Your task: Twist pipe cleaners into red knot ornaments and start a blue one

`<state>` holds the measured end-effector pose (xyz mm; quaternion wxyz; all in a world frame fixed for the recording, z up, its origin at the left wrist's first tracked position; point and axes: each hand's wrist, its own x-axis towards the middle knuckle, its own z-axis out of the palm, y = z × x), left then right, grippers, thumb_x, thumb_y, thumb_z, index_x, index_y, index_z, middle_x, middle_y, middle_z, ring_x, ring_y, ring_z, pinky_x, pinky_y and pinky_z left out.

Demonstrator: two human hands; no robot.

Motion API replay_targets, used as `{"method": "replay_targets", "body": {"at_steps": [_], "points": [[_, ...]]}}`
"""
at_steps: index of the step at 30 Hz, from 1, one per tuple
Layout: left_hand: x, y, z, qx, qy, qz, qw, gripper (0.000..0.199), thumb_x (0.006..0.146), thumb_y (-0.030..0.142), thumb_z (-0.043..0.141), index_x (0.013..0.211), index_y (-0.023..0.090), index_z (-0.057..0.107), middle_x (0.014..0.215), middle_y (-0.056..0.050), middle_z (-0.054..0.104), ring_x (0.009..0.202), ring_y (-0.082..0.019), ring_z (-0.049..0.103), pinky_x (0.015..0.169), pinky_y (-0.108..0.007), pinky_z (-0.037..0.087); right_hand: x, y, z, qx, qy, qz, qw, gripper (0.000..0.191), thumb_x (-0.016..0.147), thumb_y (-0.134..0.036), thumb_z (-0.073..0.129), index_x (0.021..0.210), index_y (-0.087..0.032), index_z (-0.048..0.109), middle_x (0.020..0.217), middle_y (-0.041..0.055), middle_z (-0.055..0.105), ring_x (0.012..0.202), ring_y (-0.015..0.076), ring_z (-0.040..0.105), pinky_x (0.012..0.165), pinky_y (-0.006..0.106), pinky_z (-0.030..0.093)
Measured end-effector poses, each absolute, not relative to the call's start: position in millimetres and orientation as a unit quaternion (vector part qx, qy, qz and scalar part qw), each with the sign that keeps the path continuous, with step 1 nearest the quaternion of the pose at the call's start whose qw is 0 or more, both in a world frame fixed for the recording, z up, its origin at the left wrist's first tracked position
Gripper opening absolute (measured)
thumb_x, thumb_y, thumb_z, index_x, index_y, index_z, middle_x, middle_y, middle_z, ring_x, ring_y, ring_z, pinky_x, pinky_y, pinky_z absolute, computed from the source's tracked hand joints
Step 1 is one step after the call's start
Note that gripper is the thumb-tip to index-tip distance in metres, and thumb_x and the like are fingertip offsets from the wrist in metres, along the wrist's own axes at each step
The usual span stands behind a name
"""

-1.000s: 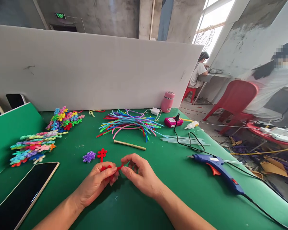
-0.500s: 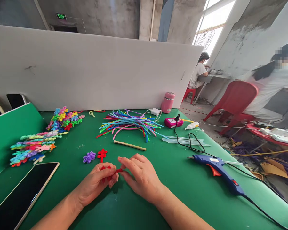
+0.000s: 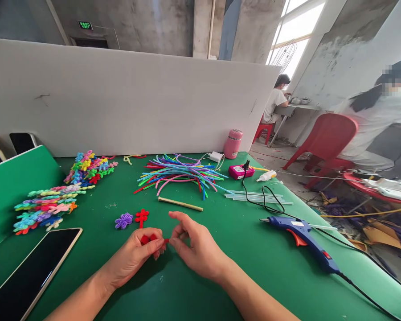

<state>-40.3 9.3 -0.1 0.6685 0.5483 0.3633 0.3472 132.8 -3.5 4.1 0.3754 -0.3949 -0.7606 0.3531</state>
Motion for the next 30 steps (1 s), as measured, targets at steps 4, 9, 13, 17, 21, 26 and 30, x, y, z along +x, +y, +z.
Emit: {"method": "replay_targets", "body": {"at_steps": [4, 9, 13, 17, 21, 26, 30], "points": [[-38.6, 9.2, 1.9, 0.631, 0.382, 0.316, 0.597, 0.024, 0.075, 0.029, 0.053, 0.056, 0.014, 0.052, 0.056, 0.003, 0.045, 0.055, -0.01, 0.04, 0.054, -0.023, 0.03, 135.5, -2.8, 8.3, -0.395, -0.683, 0.515, 0.336, 0.033, 0.081, -0.018, 0.042, 0.113, -0.017, 0.038, 0.069, -0.0027, 0.044, 0.06, 0.009, 0.039, 0.056, 0.022, 0.034], [-35.8, 6.8, 5.4, 0.692, 0.401, 0.294, 0.524, 0.024, 0.075, 0.027, 0.051, 0.055, 0.014, 0.053, 0.058, 0.003, 0.043, 0.053, -0.009, 0.036, 0.05, -0.022, 0.028, 138.9, -1.1, 11.1, -0.375, -0.613, 0.621, 0.313, 0.028, 0.077, -0.019, 0.045, 0.104, -0.015, 0.043, 0.064, -0.0042, 0.039, 0.06, 0.0091, 0.035, 0.057, 0.023, 0.029], [-35.0, 5.4, 5.0, 0.694, 0.414, 0.297, 0.508, 0.025, 0.075, 0.027, 0.051, 0.054, 0.014, 0.054, 0.058, 0.002, 0.043, 0.053, -0.009, 0.037, 0.05, -0.022, 0.029, 140.3, 0.3, 8.4, -0.374, -0.617, 0.616, 0.317, 0.029, 0.078, -0.024, 0.048, 0.105, -0.014, 0.042, 0.064, -0.0043, 0.04, 0.058, 0.0089, 0.034, 0.054, 0.023, 0.028], [-36.7, 5.7, 4.8, 0.65, 0.413, 0.304, 0.561, 0.026, 0.075, 0.031, 0.052, 0.054, 0.014, 0.052, 0.058, 0.002, 0.046, 0.056, -0.01, 0.041, 0.053, -0.023, 0.031, 138.7, 1.2, 5.9, -0.378, -0.642, 0.569, 0.347, 0.033, 0.079, -0.029, 0.049, 0.107, -0.014, 0.041, 0.065, -0.0039, 0.04, 0.058, 0.009, 0.035, 0.053, 0.023, 0.029], [-38.6, 6.3, 5.6, 0.618, 0.403, 0.299, 0.605, 0.026, 0.073, 0.034, 0.054, 0.057, 0.014, 0.056, 0.059, 0.001, 0.049, 0.058, -0.011, 0.043, 0.056, -0.023, 0.033, 135.6, 0.3, 7.0, -0.379, -0.643, 0.556, 0.365, 0.034, 0.079, -0.03, 0.051, 0.107, -0.014, 0.041, 0.066, -0.0035, 0.042, 0.058, 0.0087, 0.037, 0.054, 0.023, 0.03], [-38.0, 6.3, 2.6, 0.63, 0.407, 0.306, 0.586, 0.026, 0.073, 0.034, 0.054, 0.057, 0.013, 0.058, 0.058, 0.001, 0.048, 0.057, -0.011, 0.041, 0.055, -0.024, 0.032, 135.8, -0.6, 5.7, -0.371, -0.644, 0.57, 0.35, 0.037, 0.079, -0.035, 0.051, 0.109, -0.014, 0.042, 0.066, -0.003, 0.043, 0.058, 0.0087, 0.037, 0.053, 0.023, 0.03], [-37.1, 5.6, 1.4, 0.648, 0.413, 0.307, 0.561, 0.026, 0.073, 0.033, 0.055, 0.055, 0.014, 0.056, 0.056, 0.002, 0.046, 0.054, -0.01, 0.037, 0.051, -0.023, 0.029, 138.1, 1.0, 3.5, -0.364, -0.636, 0.594, 0.331, 0.04, 0.079, -0.038, 0.052, 0.109, -0.014, 0.042, 0.065, -0.0036, 0.042, 0.058, 0.0085, 0.036, 0.054, 0.023, 0.029]]}}
